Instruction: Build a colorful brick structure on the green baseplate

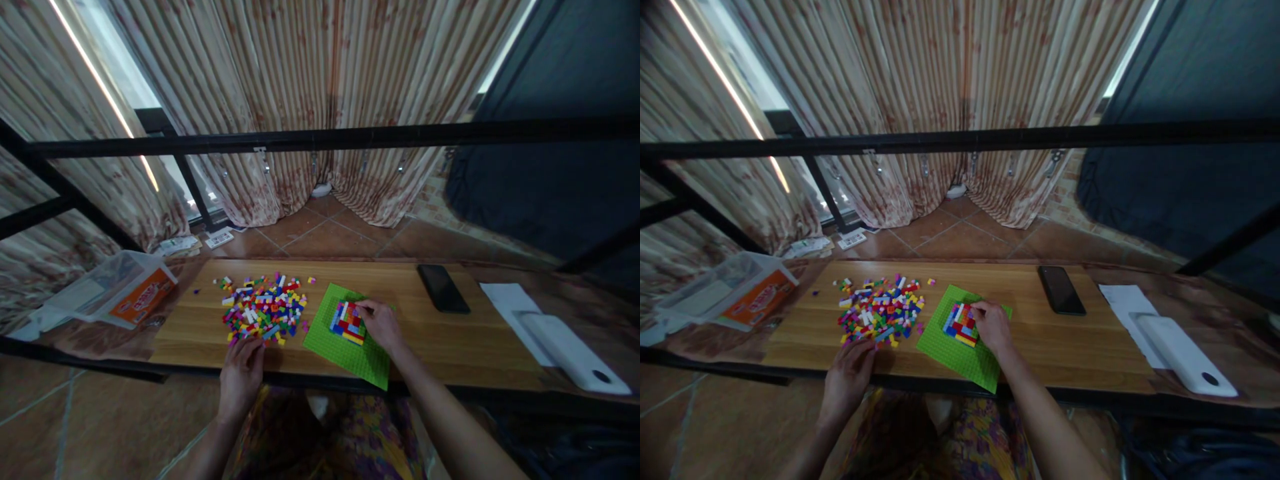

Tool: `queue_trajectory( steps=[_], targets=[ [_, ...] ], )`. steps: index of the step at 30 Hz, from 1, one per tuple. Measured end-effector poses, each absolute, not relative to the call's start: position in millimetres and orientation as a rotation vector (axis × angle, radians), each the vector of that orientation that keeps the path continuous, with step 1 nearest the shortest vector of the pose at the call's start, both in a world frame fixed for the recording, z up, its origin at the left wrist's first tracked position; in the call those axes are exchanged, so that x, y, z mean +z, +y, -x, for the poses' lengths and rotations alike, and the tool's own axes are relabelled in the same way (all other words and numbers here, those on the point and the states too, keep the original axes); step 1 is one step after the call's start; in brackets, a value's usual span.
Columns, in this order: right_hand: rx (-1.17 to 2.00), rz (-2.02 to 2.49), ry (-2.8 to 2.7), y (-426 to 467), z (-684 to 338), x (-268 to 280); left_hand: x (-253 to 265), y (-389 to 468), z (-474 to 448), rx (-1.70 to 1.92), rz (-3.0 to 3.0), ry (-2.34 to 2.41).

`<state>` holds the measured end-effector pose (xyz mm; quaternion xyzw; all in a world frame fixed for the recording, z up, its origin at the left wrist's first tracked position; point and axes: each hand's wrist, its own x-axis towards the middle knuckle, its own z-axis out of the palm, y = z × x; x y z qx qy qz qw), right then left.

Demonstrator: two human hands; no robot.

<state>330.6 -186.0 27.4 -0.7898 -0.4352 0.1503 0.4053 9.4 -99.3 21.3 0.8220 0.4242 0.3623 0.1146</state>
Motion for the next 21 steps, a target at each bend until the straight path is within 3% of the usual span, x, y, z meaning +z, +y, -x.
queue_trajectory(
  steps=[21],
  targets=[
    [0.516,2.007,-1.045,-186.5,-335.0,26.7,13.7,-93.9,-15.9,1.094,-2.416,1.238]
  ],
)
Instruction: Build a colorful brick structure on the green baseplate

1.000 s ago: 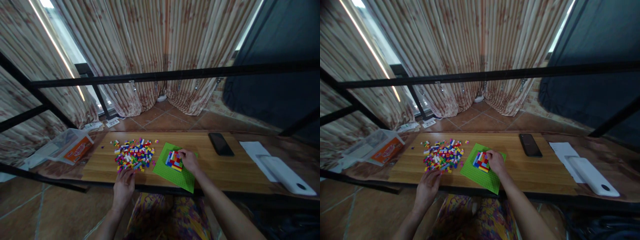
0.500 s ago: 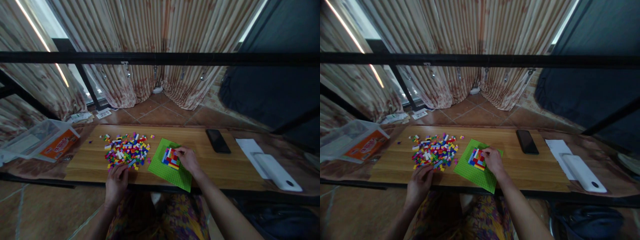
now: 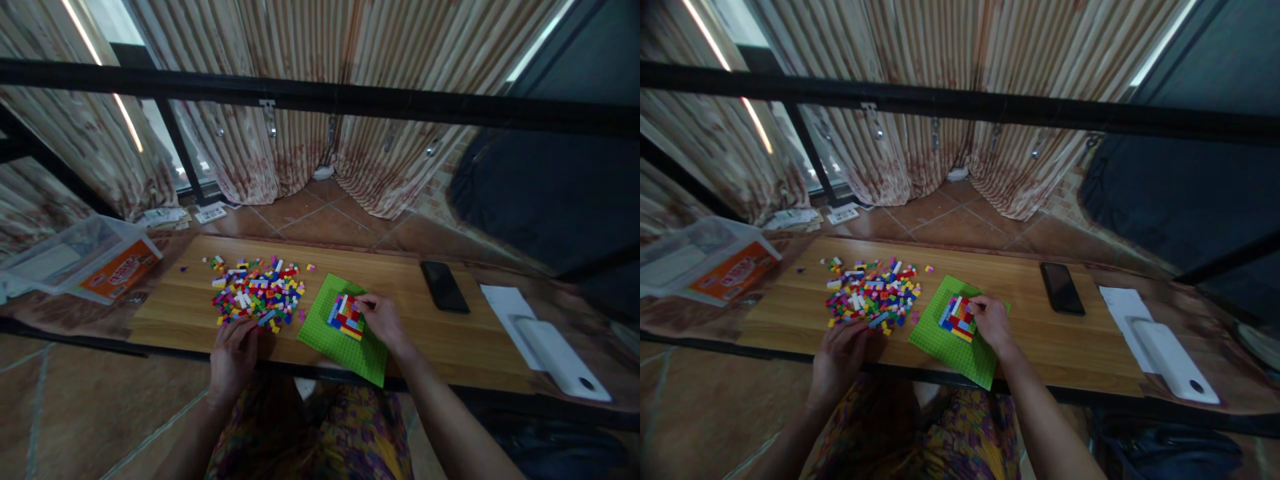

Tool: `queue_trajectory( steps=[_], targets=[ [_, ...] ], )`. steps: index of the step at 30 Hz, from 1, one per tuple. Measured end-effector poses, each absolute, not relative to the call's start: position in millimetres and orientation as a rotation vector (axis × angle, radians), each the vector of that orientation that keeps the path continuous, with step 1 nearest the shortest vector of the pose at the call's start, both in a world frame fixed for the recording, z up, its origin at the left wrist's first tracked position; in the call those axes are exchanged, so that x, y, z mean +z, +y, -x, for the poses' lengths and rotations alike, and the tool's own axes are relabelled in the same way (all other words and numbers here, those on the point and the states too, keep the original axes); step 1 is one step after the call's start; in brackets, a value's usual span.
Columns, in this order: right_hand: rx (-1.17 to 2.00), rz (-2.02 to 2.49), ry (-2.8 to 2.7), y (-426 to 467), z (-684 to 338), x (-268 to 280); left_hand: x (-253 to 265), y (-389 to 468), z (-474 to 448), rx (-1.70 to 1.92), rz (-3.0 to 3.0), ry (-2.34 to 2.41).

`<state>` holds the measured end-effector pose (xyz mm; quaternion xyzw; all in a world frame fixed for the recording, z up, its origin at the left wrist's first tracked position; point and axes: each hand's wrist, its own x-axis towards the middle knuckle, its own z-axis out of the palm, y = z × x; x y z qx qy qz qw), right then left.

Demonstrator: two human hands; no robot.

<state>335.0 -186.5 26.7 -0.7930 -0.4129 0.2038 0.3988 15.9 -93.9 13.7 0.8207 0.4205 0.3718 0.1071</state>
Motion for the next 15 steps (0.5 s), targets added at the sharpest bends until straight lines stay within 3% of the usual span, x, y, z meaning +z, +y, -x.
queue_trajectory(
  steps=[9,15],
  targets=[
    [0.593,1.833,-0.989,-195.0,-340.8,20.6,9.6,-86.7,-27.8,1.04,-2.544,1.329],
    [0.395,1.839,-0.807,-223.4,-340.8,9.4,14.1,-86.4,-36.7,0.93,-2.547,1.387]
  ],
)
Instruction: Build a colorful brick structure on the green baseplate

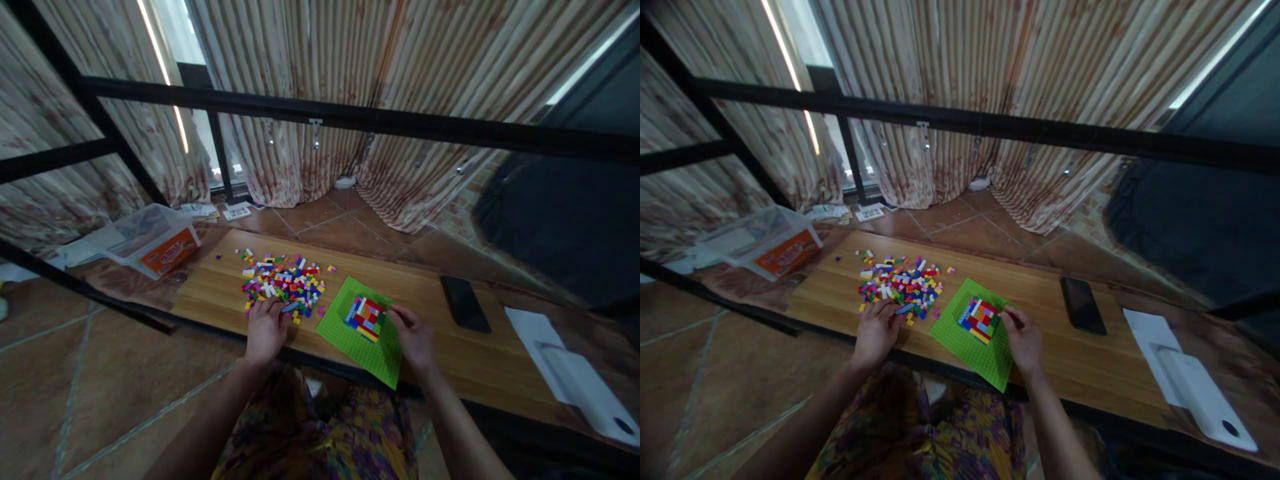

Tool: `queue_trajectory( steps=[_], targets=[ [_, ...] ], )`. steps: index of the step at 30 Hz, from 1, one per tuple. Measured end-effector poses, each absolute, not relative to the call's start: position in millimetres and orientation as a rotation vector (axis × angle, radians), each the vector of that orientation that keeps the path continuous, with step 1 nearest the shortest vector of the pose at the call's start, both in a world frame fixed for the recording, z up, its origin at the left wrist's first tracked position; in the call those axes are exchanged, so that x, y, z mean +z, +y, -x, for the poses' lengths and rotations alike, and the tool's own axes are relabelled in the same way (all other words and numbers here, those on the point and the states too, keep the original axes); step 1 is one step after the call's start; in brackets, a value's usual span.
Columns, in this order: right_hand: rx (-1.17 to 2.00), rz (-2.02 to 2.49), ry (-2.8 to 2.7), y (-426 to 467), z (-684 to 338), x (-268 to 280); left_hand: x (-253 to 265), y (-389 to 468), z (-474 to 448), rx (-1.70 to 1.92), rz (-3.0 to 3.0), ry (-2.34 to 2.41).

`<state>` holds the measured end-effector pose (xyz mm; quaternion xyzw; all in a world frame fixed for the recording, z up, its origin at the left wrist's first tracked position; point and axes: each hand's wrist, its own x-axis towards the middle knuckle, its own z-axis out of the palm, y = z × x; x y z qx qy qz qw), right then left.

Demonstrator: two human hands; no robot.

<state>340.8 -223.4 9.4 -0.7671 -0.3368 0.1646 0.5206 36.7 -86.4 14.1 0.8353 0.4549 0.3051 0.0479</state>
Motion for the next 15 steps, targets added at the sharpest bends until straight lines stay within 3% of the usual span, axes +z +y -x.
queue_trajectory(
  steps=[8,15],
  targets=[
    [0.258,1.857,-0.801,-246.0,-314.7,36.0,28.2,-88.9,-44.2,0.989,-2.39,1.383],
    [0.313,1.689,-1.377,-236.9,-243.6,56.5,46.4,-125.6,-65.9,0.706,-1.871,0.967]
  ],
)
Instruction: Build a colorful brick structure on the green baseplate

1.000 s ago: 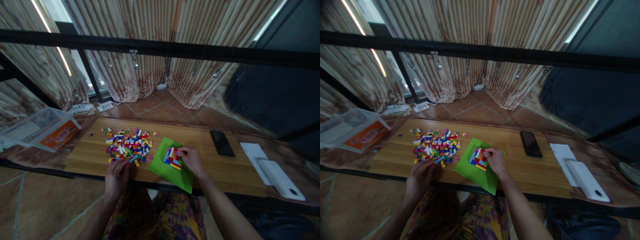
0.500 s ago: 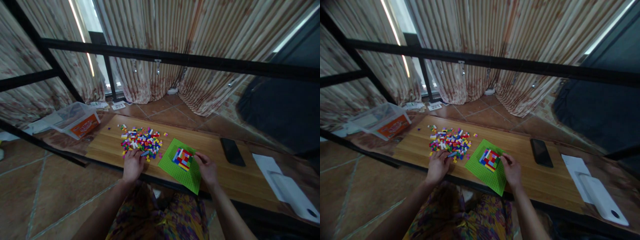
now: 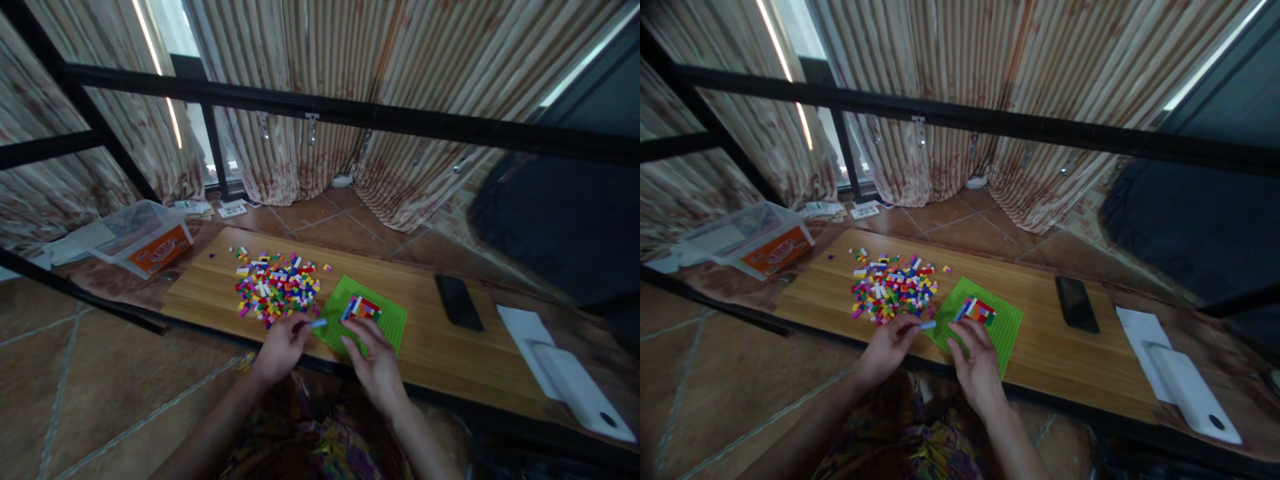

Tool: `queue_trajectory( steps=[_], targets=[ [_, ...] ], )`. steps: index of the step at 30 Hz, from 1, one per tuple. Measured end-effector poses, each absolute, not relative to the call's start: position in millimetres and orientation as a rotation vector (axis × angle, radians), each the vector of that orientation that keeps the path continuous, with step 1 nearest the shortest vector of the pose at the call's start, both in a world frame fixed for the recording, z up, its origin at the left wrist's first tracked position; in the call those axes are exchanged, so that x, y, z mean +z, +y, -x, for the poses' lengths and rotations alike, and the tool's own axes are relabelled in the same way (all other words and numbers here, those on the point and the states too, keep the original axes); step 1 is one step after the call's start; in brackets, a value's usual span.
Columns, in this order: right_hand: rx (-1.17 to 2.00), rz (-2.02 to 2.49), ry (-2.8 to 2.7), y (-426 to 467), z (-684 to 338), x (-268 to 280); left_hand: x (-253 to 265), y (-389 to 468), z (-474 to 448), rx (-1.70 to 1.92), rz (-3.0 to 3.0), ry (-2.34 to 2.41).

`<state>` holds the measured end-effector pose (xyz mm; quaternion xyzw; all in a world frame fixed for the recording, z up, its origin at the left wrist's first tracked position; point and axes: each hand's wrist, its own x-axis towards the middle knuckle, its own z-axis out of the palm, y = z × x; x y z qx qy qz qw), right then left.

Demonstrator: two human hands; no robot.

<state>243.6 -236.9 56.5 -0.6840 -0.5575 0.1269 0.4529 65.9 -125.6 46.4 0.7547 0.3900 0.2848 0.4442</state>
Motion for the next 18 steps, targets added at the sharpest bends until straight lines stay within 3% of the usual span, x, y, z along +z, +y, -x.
queue_trajectory(
  steps=[8,18],
  targets=[
    [0.352,1.682,-1.545,-248.5,-241.8,48.9,46.1,-155.6,-97.5,0.538,-1.561,0.738],
    [0.171,1.938,-1.081,-240.5,-312.0,42.6,22.8,-150.4,-98.9,0.763,-1.958,0.779]
  ],
)
